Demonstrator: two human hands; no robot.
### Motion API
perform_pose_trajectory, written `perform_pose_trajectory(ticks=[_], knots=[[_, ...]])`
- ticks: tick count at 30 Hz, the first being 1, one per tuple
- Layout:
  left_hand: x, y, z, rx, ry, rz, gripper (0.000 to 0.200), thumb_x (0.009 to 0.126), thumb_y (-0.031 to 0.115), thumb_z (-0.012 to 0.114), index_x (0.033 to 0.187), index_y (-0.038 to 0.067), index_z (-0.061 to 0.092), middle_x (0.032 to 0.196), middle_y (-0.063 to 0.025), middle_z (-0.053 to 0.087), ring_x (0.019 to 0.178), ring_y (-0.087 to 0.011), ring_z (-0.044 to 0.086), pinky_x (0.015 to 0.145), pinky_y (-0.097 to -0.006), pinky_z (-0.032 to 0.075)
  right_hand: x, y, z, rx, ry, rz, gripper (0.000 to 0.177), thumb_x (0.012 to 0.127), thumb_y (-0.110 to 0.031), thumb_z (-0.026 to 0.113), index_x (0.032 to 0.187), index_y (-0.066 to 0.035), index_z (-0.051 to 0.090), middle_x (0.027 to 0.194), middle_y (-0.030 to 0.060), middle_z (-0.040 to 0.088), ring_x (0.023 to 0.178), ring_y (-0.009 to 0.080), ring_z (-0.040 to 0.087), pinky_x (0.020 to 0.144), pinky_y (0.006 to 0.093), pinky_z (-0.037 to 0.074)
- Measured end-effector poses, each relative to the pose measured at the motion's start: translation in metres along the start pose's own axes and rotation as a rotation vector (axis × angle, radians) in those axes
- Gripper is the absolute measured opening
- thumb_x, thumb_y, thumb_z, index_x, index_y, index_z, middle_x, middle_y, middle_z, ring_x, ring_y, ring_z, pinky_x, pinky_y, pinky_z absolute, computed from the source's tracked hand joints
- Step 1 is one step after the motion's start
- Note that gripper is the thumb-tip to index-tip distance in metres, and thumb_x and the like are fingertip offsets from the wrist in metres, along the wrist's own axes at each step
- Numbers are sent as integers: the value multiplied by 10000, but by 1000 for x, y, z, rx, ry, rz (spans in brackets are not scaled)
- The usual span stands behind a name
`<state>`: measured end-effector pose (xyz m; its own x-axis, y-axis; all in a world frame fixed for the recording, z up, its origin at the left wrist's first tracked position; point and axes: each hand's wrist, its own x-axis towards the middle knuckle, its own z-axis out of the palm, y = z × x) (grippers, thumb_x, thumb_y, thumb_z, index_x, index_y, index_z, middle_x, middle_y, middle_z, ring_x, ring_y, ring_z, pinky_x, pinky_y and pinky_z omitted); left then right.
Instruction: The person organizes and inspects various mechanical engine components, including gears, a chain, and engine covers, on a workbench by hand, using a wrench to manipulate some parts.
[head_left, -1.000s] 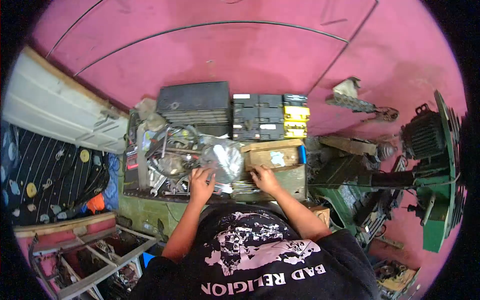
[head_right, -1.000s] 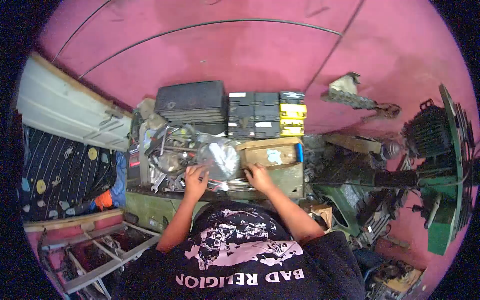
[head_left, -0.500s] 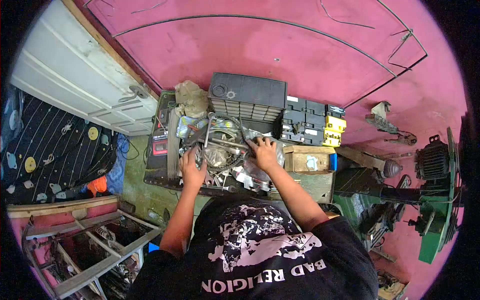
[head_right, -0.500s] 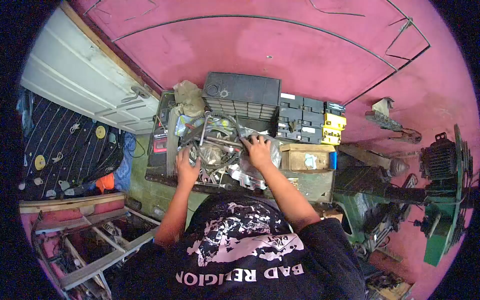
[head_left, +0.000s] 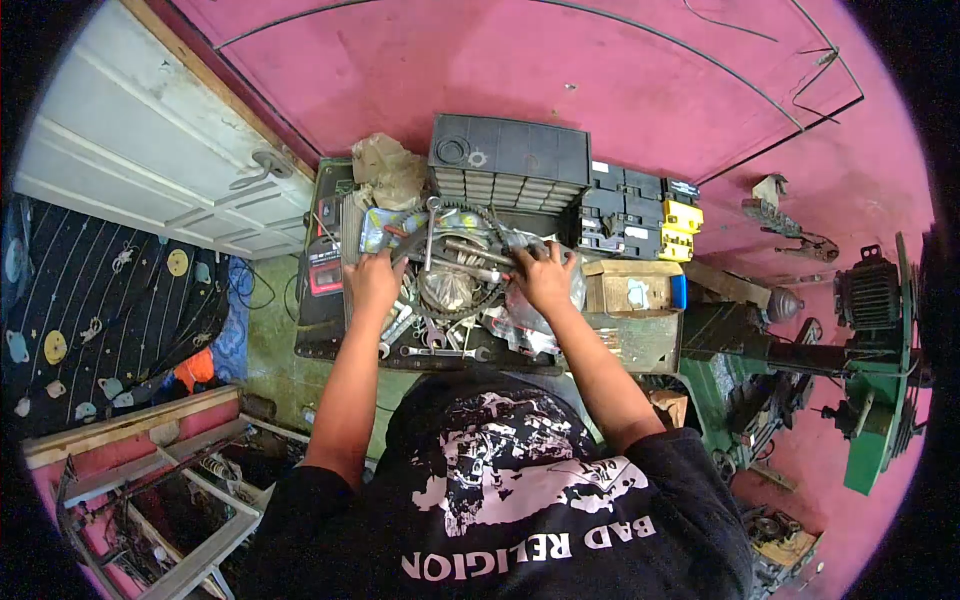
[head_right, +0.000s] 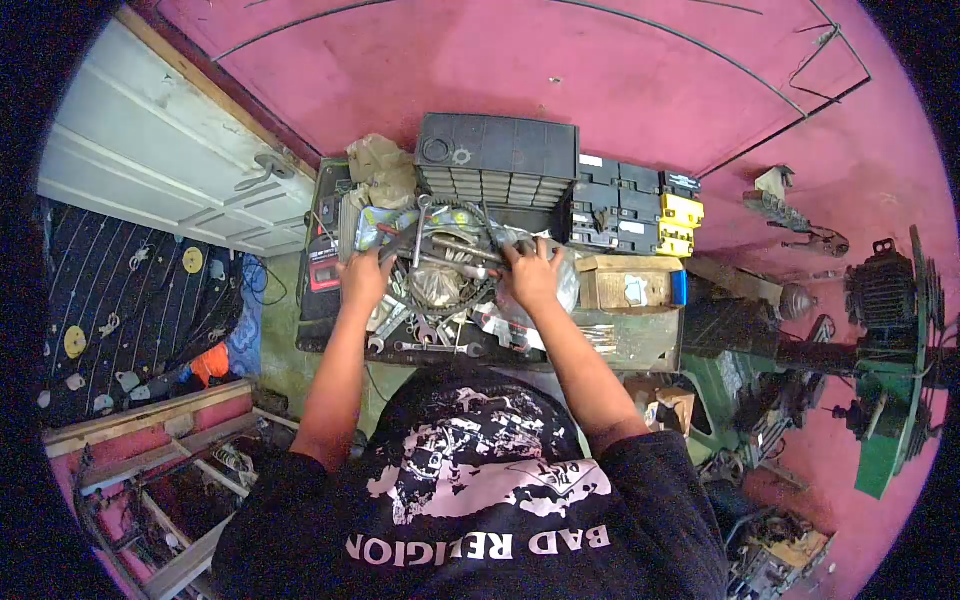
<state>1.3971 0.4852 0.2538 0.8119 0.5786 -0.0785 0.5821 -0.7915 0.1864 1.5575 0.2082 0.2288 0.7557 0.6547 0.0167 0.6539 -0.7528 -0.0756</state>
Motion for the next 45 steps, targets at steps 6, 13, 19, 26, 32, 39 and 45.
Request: perform_pose_trajectory(ticks=[6,13,19,26,32,39,45], knots=[[-6,-1,-37,-27,48,37,408,978,436,580,938,61,738,857,-197,714,859,-388,680,797,-565,407,-25,-44,-29,217,229,55,640,824,-310,743,1425,-261,530,1503,103,445,1360,370,381,1064,624,250],[-44,-7,-72,-156,185,67,309,963,346,625,920,66,749,833,-164,705,852,-339,661,852,-514,403,-4,-100,-44,679,-118,-286,424,942,-416,643,1268,-146,665,1180,139,686,1093,319,574,955,479,405],[-95,-8,-92,-266,237,233,254,928,237,675,1092,50,730,921,-114,722,887,-277,629,897,-451,379,31,-152,-10,1695,-849,225,602,1046,-578,422,1172,-53,690,1148,56,724,948,172,641,823,361,472],[-153,-16,-73,-528,295,268,334,905,211,693,1192,42,708,903,-70,702,913,-256,604,950,-416,353,-5,-138,-17,2171,-840,572,222,1014,-331,630,1058,-121,683,995,29,747,866,118,655,713,257,458],[-151,28,-47,-709,125,360,183,855,237,759,891,58,742,921,-90,695,911,-286,617,878,-422,415,-27,-58,-90,1848,-368,149,196,899,-165,779,1052,-51,733,924,-7,719,804,86,629,739,282,504],[-112,125,-18,-636,-28,658,243,805,186,785,983,42,703,912,-91,688,926,-295,616,951,-435,356,-124,71,-159,1398,-123,210,243,951,-226,728,1047,-4,748,849,-11,713,815,57,581,758,276,496],[-103,262,-5,-665,-188,966,224,800,213,778,971,77,725,890,-80,697,932,-262,627,939,-421,350,-237,175,-181,1463,271,581,433,967,-158,687,1344,6,552,981,-15,651,856,73,571,728,262,480]])
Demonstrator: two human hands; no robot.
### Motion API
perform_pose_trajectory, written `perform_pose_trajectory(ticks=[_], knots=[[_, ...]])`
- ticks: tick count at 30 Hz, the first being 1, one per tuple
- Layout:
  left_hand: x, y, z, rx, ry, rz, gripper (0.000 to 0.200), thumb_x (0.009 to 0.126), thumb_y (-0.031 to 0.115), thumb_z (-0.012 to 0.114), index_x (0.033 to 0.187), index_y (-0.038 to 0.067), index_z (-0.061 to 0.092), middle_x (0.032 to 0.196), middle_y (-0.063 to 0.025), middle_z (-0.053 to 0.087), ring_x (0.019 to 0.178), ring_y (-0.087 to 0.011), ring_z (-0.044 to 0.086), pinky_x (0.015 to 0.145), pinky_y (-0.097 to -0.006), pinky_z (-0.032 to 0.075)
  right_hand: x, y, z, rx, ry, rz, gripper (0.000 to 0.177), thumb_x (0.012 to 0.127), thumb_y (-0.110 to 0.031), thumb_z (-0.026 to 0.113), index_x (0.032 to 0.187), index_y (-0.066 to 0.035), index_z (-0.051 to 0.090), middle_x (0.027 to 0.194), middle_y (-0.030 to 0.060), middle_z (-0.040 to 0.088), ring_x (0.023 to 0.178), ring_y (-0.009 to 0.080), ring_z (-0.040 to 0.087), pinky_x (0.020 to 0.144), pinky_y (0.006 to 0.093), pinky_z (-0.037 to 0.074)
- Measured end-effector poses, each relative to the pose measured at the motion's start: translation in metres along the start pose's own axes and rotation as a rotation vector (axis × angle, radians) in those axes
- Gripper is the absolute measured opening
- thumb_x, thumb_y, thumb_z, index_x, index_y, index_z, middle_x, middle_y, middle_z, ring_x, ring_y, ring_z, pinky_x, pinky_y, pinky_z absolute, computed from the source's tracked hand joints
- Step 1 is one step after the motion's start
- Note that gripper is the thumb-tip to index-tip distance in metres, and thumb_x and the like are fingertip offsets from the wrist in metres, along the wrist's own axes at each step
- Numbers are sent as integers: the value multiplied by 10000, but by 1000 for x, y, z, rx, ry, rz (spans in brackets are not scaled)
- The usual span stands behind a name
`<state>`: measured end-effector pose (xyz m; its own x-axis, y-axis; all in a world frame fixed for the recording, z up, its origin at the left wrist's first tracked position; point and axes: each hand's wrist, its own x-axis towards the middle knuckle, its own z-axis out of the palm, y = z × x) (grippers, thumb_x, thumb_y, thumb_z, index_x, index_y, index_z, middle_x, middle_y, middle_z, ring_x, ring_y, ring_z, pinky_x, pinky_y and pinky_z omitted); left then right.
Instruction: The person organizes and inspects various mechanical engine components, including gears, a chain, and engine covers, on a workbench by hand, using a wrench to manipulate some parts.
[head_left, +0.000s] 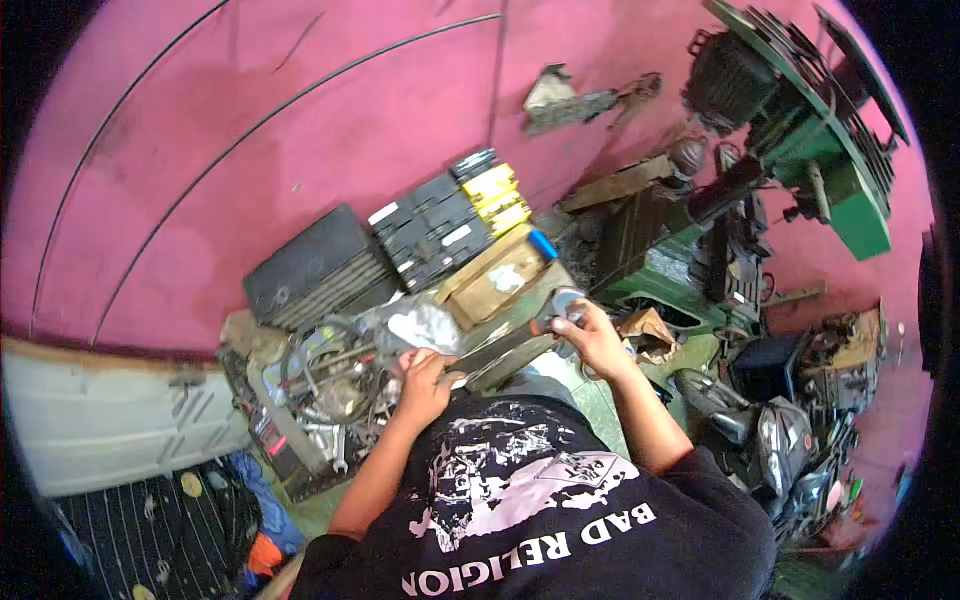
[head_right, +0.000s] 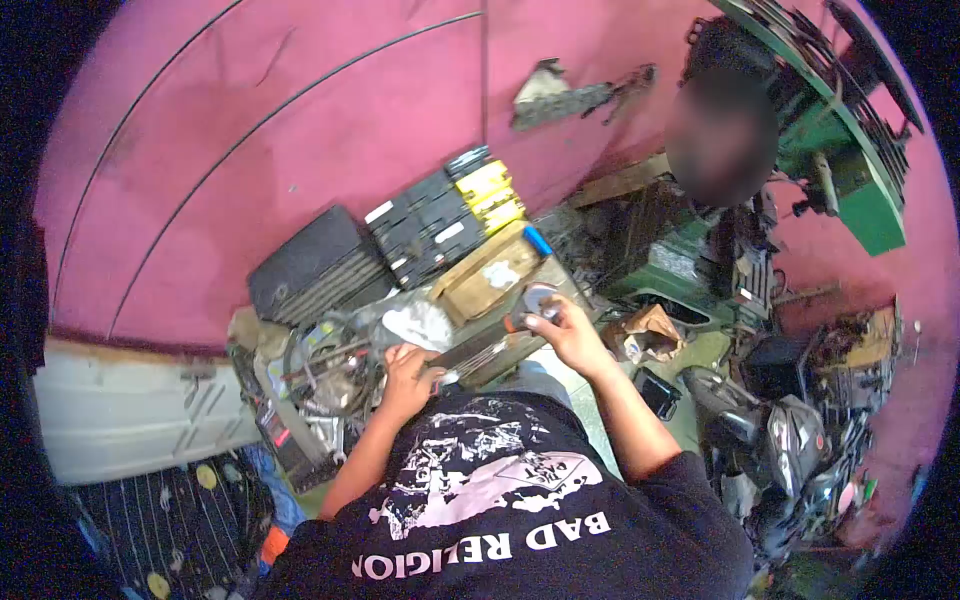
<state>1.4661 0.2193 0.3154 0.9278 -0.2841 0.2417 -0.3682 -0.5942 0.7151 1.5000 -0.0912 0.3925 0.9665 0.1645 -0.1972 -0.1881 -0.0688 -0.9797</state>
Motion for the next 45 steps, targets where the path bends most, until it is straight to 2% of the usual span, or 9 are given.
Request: perform_pose_trajectory(ticks=[10,15,20,23,30,35,37,40,45], knots=[[236,83,129,53,-208,381,273,863,232,757,1121,176,689,1031,-71,674,1089,-276,572,1022,-523,324,4,-54,-149,-255,528,-319,284,832,-56,791,1098,-20,698,1001,63,708,927,157,652,853,306,492],[391,157,138,137,89,597,301,783,135,773,1068,206,708,1052,34,706,1073,-211,582,1023,-502,317,83,-110,-204,-729,743,-698,293,747,-81,791,1030,-96,718,919,76,672,876,264,607,843,368,443],[518,182,137,201,144,415,280,857,177,701,1110,285,756,1059,-2,750,1096,-246,594,1026,-521,332,189,-167,-256,-1034,879,-897,294,777,-171,796,1059,-144,717,908,60,636,895,256,597,853,391,384],[579,169,147,226,172,304,282,853,262,708,1130,271,761,1005,-61,761,1078,-277,658,1018,-520,356,244,-205,-299,-1238,661,-979,341,798,-167,791,1122,-111,702,939,103,610,882,291,610,841,400,434],[599,162,178,276,27,139,305,854,340,687,1136,244,755,927,-117,757,1009,-311,706,1004,-558,386,322,-198,-344,-1124,443,-903,556,765,-120,809,1288,-168,626,1003,134,641,898,314,641,803,417,503],[607,146,204,208,136,194,284,856,337,673,1094,210,761,876,-130,743,967,-331,698,980,-527,374,327,-198,-355,-1424,527,-968,491,779,-153,790,1243,-240,657,900,39,687,921,252,655,880,491,431],[607,149,205,224,195,235,295,849,323,683,1105,197,758,855,-144,734,938,-343,693,961,-504,371,330,-211,-355,-1202,254,-1068,372,768,-87,713,1130,-157,661,909,19,736,936,253,616,935,524,368],[619,149,209,286,150,168,318,844,331,700,1120,184,753,890,-159,732,946,-344,688,957,-502,370,305,-222,-338,-1388,477,-1245,389,784,-81,697,1159,-174,649,940,46,739,952,285,615,934,501,402],[614,143,195,295,150,241,368,843,369,722,1161,185,743,977,-165,726,1005,-334,678,980,-512,362,303,-229,-336,-1280,383,-1017,462,787,-80,698,1226,-206,633,965,69,735,959,313,611,892,467,450]])
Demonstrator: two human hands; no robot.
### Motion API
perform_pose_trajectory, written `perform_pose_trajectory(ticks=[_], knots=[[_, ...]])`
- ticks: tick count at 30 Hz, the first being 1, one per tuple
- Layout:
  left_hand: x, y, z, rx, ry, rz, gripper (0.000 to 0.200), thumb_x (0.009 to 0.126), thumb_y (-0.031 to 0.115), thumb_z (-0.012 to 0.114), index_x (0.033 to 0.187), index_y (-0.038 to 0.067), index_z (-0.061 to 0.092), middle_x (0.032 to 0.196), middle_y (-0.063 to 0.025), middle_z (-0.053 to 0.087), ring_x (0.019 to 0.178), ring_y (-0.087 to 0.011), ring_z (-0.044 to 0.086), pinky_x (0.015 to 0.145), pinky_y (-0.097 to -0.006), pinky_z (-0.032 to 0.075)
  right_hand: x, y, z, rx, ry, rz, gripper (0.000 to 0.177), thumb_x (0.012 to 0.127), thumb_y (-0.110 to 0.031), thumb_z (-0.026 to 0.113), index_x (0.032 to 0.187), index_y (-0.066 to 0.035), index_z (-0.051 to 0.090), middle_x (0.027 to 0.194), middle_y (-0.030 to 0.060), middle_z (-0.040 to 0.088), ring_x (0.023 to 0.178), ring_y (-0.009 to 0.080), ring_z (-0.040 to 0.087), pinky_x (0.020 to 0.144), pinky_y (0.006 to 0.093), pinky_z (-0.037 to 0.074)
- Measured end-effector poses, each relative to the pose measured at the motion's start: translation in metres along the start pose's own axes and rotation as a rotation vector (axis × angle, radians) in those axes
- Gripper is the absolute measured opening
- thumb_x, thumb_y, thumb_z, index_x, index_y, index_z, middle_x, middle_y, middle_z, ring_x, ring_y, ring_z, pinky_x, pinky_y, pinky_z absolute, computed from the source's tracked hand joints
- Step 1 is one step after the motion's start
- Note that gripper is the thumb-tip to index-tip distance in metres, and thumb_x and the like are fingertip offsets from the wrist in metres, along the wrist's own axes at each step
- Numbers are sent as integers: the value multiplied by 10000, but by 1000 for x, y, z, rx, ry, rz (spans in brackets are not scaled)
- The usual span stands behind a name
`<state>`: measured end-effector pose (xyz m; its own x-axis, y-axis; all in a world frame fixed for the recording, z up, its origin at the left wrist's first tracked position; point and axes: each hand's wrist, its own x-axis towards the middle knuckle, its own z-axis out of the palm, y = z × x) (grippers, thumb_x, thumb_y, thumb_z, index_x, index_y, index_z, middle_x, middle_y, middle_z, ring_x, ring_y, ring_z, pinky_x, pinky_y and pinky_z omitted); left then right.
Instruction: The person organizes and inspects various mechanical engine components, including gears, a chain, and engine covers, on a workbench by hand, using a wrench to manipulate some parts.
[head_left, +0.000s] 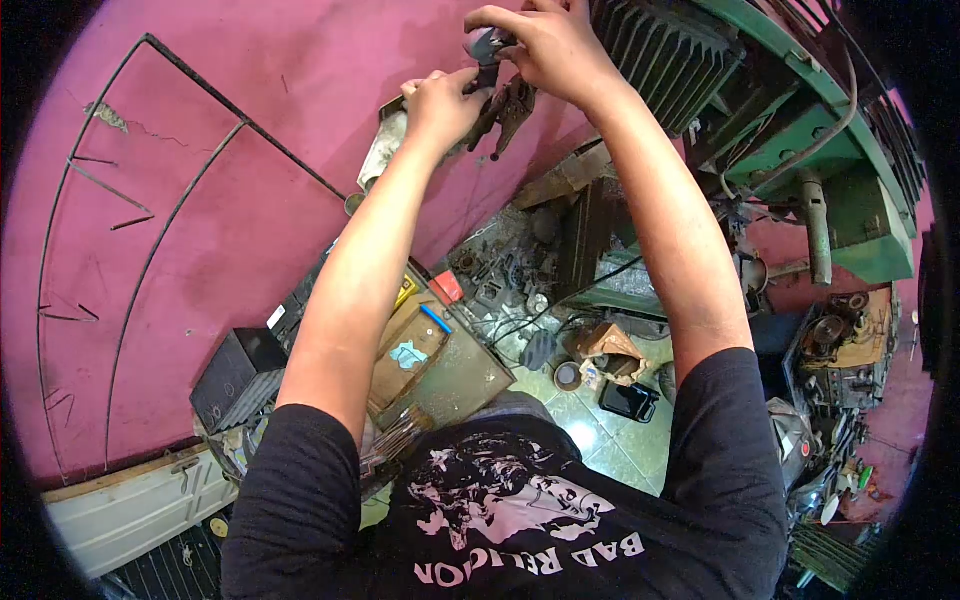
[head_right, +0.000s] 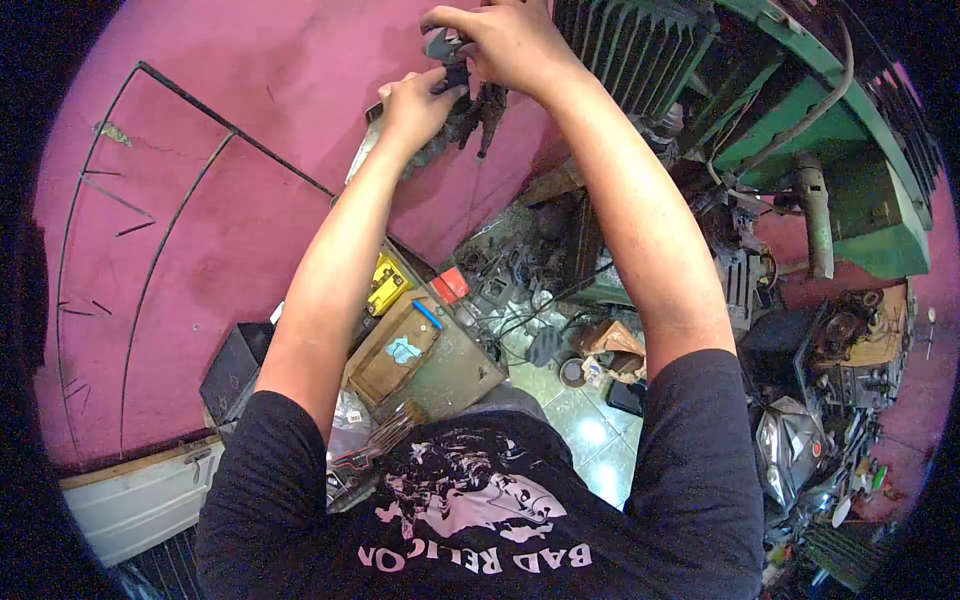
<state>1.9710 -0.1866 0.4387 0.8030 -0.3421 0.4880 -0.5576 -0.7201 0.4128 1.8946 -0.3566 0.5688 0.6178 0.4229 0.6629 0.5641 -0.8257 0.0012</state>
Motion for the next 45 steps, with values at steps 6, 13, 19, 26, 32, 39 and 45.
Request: perform_pose_trajectory(ticks=[6,13,19,26,32,39,45], knots=[[0,-28,5,9,-136,-19,365,853,370,730,1184,217,744,994,-163,731,1051,-333,672,986,-554,377,-21,6,45,-193,-25,134,416,825,-207,745,1231,-255,670,870,44,717,930,260,657,863,501,429],[-28,-27,4,92,-172,-65,327,881,334,711,1195,248,745,1115,-116,726,1121,-340,625,956,-632,381,-41,-13,74,-377,-76,212,272,827,-207,689,1096,-233,720,795,41,743,1026,259,650,915,589,375],[-58,-14,-11,10,-62,-5,334,894,329,696,1200,199,732,1105,-87,734,1148,-304,610,939,-555,409,-46,-10,81,-360,-198,243,268,831,-137,655,1069,-236,729,878,29,753,1113,273,616,997,658,347],[-176,12,-61,-160,-37,0,264,900,294,700,1145,199,727,1150,-16,724,1120,-240,592,1011,-488,337,-50,-17,84,-422,-269,228,284,843,-130,634,1108,-191,713,966,57,753,1183,298,577,1041,702,315],[-322,1,-99,-159,-165,-173,253,888,260,715,1123,169,736,1111,-27,732,1094,-237,607,970,-413,361,-44,-26,81,-421,-361,207,333,865,-123,605,1193,-142,663,1031,87,743,1262,310,533,1067,685,284],[-493,-53,-157,-79,-25,-570,233,864,184,736,1081,100,743,1080,-97,737,1033,-316,630,923,-440,450,-121,-99,110,-400,232,500,480,822,-197,695,1290,-229,592,1444,61,527,1291,332,468,991,592,328],[-586,-55,-199,-72,71,-857,228,878,144,720,1100,98,745,1016,-145,735,935,-316,649,861,-401,511,-300,-286,195,582,40,554,348,785,61,620,1120,-31,636,1141,173,655,1066,390,602,937,453,478]])
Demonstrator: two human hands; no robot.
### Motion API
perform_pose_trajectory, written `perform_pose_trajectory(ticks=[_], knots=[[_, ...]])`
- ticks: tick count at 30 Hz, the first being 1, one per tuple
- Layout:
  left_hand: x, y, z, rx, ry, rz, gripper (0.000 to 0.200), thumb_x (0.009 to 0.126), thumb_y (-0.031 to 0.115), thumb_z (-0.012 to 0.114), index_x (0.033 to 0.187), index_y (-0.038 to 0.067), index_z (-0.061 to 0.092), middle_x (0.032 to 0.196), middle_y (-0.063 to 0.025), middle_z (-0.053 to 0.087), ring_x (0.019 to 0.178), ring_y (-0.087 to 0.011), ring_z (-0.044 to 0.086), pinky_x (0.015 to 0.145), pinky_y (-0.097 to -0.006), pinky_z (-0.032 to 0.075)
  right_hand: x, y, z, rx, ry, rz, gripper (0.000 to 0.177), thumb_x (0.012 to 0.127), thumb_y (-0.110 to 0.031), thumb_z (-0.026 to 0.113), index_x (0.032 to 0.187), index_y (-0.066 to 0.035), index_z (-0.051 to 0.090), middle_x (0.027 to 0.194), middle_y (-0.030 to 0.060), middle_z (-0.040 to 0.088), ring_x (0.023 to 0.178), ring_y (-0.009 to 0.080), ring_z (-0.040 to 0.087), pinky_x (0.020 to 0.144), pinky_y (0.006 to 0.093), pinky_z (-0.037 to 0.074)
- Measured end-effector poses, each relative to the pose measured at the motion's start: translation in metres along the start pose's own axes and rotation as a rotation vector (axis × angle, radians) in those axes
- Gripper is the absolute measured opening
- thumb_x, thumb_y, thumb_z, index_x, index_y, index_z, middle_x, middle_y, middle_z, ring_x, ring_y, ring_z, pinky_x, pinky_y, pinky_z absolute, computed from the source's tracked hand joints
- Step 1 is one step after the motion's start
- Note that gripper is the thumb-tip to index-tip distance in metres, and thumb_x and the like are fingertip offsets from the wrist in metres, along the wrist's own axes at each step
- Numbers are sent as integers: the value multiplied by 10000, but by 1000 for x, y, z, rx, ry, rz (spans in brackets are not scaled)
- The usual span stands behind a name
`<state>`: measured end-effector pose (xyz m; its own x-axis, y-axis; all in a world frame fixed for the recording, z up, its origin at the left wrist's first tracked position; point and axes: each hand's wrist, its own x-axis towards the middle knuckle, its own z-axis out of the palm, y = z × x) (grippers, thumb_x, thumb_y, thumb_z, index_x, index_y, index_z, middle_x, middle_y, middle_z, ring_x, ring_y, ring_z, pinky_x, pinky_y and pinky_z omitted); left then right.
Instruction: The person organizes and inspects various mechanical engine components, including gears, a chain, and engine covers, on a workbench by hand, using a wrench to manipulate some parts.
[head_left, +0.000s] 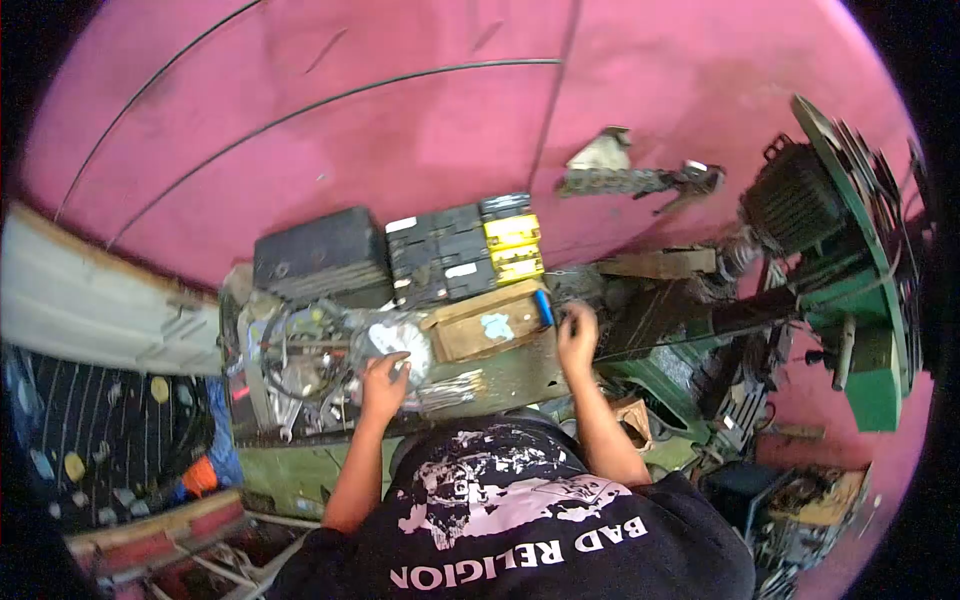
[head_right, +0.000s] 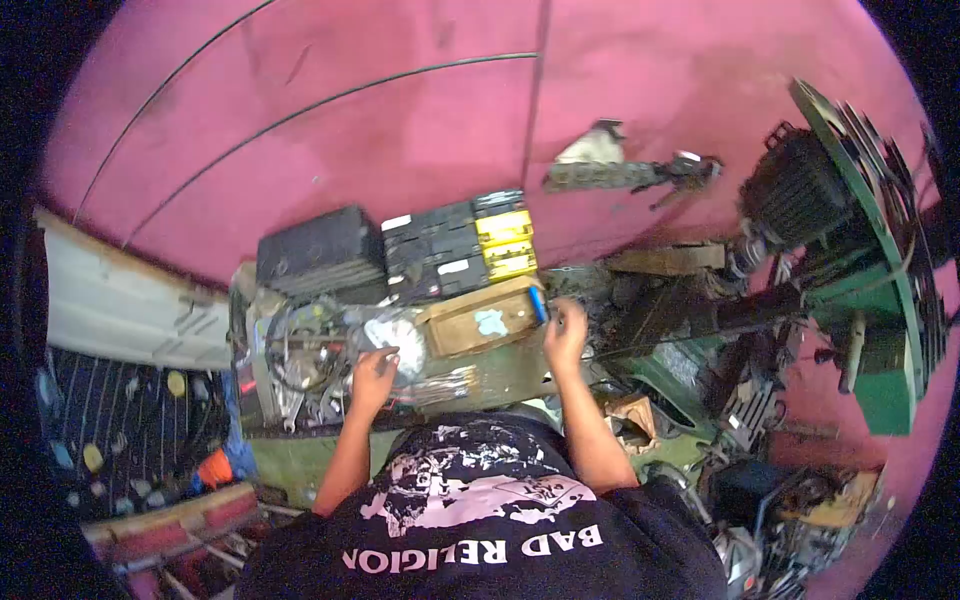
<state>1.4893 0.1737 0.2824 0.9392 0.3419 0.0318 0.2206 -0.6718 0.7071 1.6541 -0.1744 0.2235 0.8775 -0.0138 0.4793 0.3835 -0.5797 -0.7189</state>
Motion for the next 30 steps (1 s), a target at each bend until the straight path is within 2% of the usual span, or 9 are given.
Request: perform_pose_trajectory(ticks=[5,7,11,15,17,22,25,26,30], knots=[[-31,-52,-26,-18,55,140,217,871,157,725,1072,76,733,1048,-159,726,979,-363,654,886,-432,505,-92,-39,48,-90,-587,-70,362,777,-20,696,1136,-32,651,1099,200,634,1043,424,582,947,487,472],[-44,-55,-53,-7,-57,-5,233,856,149,734,1073,64,726,1034,-160,723,1017,-368,647,894,-441,502,-104,-64,68,-75,-589,-146,370,781,-34,703,1146,-38,648,1075,199,630,1046,424,572,949,494,467],[-66,-112,-76,-39,11,-3,275,848,135,738,1111,57,714,1077,-173,703,1091,-369,631,930,-440,502,-111,-126,112,-15,-698,-207,391,790,-52,709,1173,-51,634,1077,194,622,1065,415,550,953,512,452],[-81,-144,-107,-90,152,-76,390,825,69,744,1204,36,657,1359,-205,563,1223,-402,573,1046,-431,467,-114,-191,160,-23,-803,-305,410,780,-67,715,1181,-70,627,1167,163,623,1092,386,544,961,489,439],[-79,-156,-122,-28,246,-81,448,819,56,747,1249,37,623,1380,-209,534,1245,-414,550,1057,-451,457,-113,-211,186,-96,-801,-371,642,756,-122,750,1364,-143,546,1285,124,598,1156,392,521,973,503,428],[-42,-171,-156,199,212,110,534,797,102,758,1310,90,611,1422,-83,528,1194,-353,509,1027,-468,422,-93,-246,243,-497,-706,-598,862,734,-222,807,1504,-368,449,1411,43,553,1196,329,513,944,479,428],[-10,-169,-158,276,114,132,562,815,119,735,1360,141,602,1449,-42,520,1193,-343,504,1026,-471,416,-85,-245,257,-598,-881,-466,887,704,-281,842,1487,-432,454,1392,14,563,1178,302,518,922,456,431],[0,-183,-148,322,103,148,585,832,160,721,1400,184,582,1472,-4,505,1190,-324,501,1017,-471,400,-87,-242,263,-614,-910,-423,962,639,-378,890,1486,-454,442,1396,29,539,1243,353,481,970,494,404],[14,-194,-146,452,50,161,579,863,234,714,1419,185,560,1492,15,482,1180,-301,486,965,-472,372,-97,-254,254,-558,-812,-389,783,623,-342,885,1352,-386,602,1294,-8,604,1149,292,513,913,482,394]])
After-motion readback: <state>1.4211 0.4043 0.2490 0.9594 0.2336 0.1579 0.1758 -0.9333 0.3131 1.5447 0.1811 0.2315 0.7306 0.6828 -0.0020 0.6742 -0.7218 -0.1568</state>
